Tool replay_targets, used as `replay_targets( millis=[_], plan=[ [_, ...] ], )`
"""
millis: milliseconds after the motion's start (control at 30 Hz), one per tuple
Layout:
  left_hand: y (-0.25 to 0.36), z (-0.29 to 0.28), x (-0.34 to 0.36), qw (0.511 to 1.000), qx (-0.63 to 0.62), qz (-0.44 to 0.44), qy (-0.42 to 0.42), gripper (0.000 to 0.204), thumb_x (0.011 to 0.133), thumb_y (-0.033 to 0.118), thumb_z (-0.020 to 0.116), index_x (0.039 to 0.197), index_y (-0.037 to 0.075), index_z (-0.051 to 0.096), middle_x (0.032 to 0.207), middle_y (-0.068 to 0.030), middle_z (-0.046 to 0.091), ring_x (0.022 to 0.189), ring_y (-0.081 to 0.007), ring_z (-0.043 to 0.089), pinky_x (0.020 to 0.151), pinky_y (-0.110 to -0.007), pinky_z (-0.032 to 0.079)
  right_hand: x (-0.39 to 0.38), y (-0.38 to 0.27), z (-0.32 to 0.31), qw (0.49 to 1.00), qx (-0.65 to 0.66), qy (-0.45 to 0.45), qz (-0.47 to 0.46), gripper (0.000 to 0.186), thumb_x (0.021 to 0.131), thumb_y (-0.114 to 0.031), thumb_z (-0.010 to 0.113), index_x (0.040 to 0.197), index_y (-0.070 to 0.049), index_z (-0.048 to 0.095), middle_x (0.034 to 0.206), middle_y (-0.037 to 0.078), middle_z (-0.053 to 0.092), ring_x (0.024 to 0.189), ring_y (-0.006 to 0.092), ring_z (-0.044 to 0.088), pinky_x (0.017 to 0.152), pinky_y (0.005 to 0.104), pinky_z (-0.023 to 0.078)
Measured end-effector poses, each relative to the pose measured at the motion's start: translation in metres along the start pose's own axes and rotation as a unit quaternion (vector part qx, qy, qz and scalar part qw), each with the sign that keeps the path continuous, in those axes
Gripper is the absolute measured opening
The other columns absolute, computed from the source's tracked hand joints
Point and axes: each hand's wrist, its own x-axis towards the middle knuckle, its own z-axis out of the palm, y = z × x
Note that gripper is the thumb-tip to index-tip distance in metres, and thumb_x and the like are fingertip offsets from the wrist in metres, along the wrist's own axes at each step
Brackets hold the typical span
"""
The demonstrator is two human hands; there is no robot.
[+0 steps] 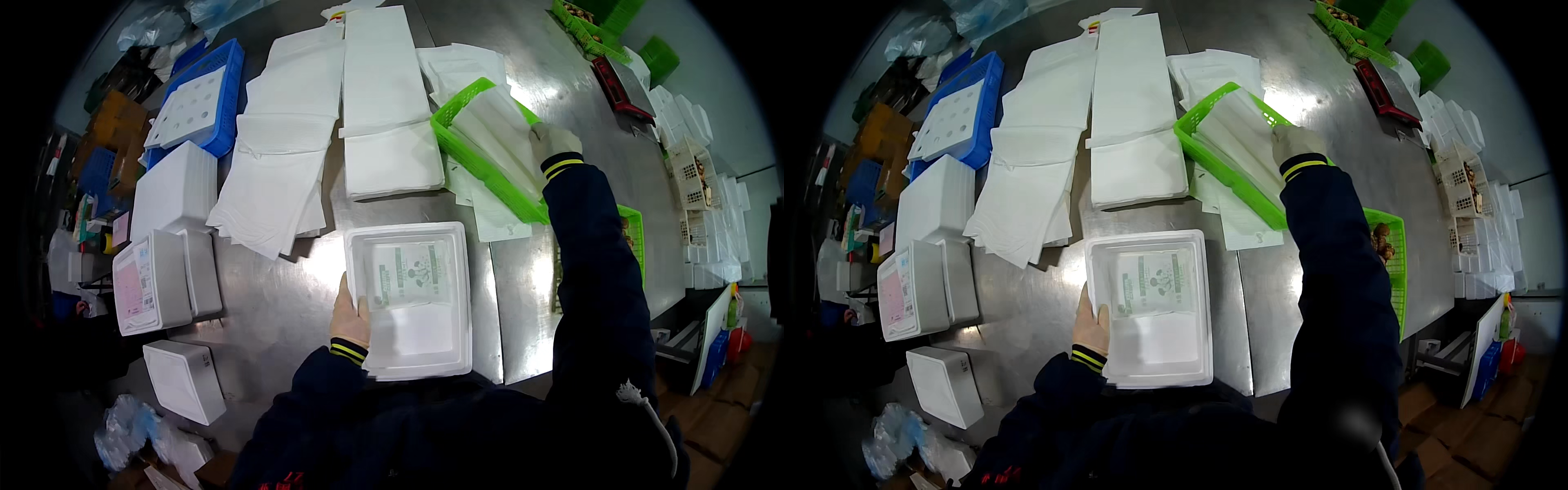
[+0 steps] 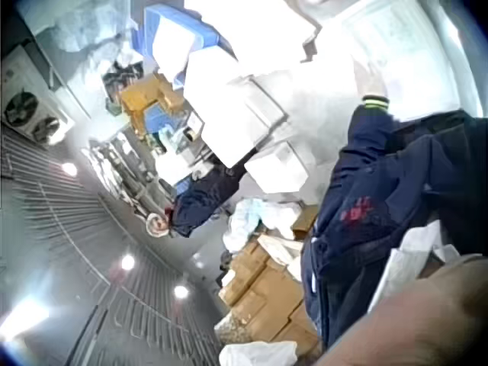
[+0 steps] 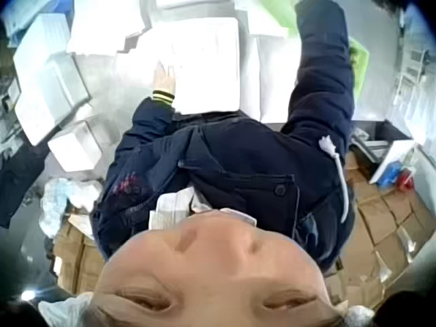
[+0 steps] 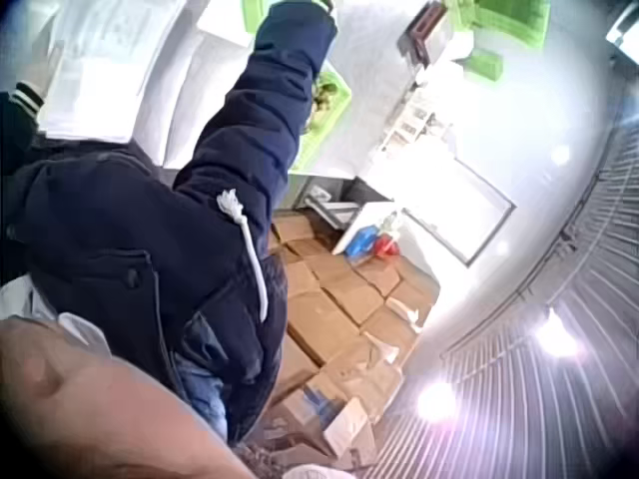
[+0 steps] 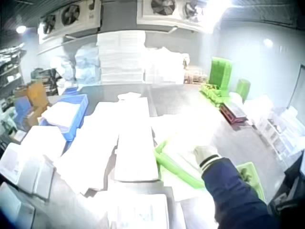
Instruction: The person places cooked food items from a green basket into a white styrofoam container lined with paper. They arrange the items in rows, close the container, and then move to a stack of boxes to retrieve a new container.
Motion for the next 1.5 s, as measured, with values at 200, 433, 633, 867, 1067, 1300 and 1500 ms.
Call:
replay_targets(
  millis=[200,433,633,867,1067,1300,1500],
  plan=[
    [-0.005,0.005,0.002,0.998,0.062,-0.003,0.018,0.06,0.091,0.012,0.052,0.145,0.002,0.029,0.13,-0.0255,0.051,0.117,-0.0393,0.053,0.099,-0.043,0.044,-0.009,0.031,-0.047,0.975,-0.045,0.205,-0.077,0.023,0.091,-0.038,0.052,0.095,-0.019,0.065,0.093,0.005,0.07,0.086,0.0308,0.066,0.074,0.0466,0.052],
    [-0.001,-0.001,0.001,0.997,0.062,-0.046,-0.016,0.062,0.091,0.015,0.055,0.146,0.004,0.029,0.132,-0.0258,0.05,0.118,-0.0394,0.053,0.099,-0.044,0.044,-0.028,0.033,-0.102,0.922,0.009,0.378,-0.087,0.026,0.092,-0.04,0.05,0.1,-0.021,0.066,0.095,0.008,0.069,0.088,0.031,0.067,0.075,0.0456,0.053],
    [0.009,-0.001,0.006,0.994,0.081,-0.069,-0.01,0.064,0.091,0.019,0.056,0.146,0.005,0.028,0.133,-0.0245,0.051,0.117,-0.0386,0.054,0.099,-0.043,0.044,-0.025,0.033,-0.136,0.97,-0.116,0.21,0.043,0.025,0.091,-0.038,0.052,0.105,-0.024,0.067,0.102,0.002,0.07,0.094,0.0267,0.066,0.08,0.0426,0.053],
    [0.0,0.004,0.004,0.993,0.11,-0.045,0.003,0.064,0.09,0.021,0.056,0.146,0.006,0.029,0.131,-0.024,0.052,0.114,-0.0383,0.056,0.097,-0.043,0.046,-0.044,0.049,-0.142,0.933,-0.048,0.355,0.002,0.025,0.091,-0.038,0.054,0.106,-0.023,0.068,0.102,0.004,0.07,0.096,0.0255,0.066,0.08,0.0414,0.053],
    [0.012,-0.002,0.004,0.994,0.096,-0.059,-0.005,0.065,0.088,0.019,0.058,0.145,0.004,0.031,0.132,-0.0246,0.051,0.116,-0.0385,0.055,0.099,-0.044,0.044,-0.047,0.061,-0.151,0.932,-0.025,0.362,-0.007,0.025,0.089,-0.039,0.053,0.105,-0.026,0.067,0.099,0.005,0.07,0.093,0.0284,0.066,0.079,0.0426,0.053],
    [0.079,0.004,0.006,0.976,0.006,0.218,-0.009,0.07,0.082,0.017,0.072,0.141,0.0,0.038,0.138,-0.0256,0.045,0.121,-0.036,0.052,0.102,-0.038,0.043,-0.1,0.013,-0.07,0.946,0.124,0.294,-0.05,0.02,0.081,-0.032,0.063,0.086,-0.015,0.07,0.09,0.008,0.07,0.086,0.0317,0.066,0.077,0.0437,0.051],
    [0.133,0.06,0.057,0.882,-0.4,0.014,-0.248,0.064,0.084,0.03,0.073,0.134,0.001,0.046,0.122,-0.015,0.058,0.103,-0.0215,0.061,0.089,-0.031,0.05,-0.166,-0.059,-0.012,0.933,0.245,0.243,-0.104,0.007,0.078,-0.015,0.068,0.081,-0.009,0.065,0.101,0.009,0.071,0.088,0.0301,0.067,0.077,0.0398,0.053]
  ],
)
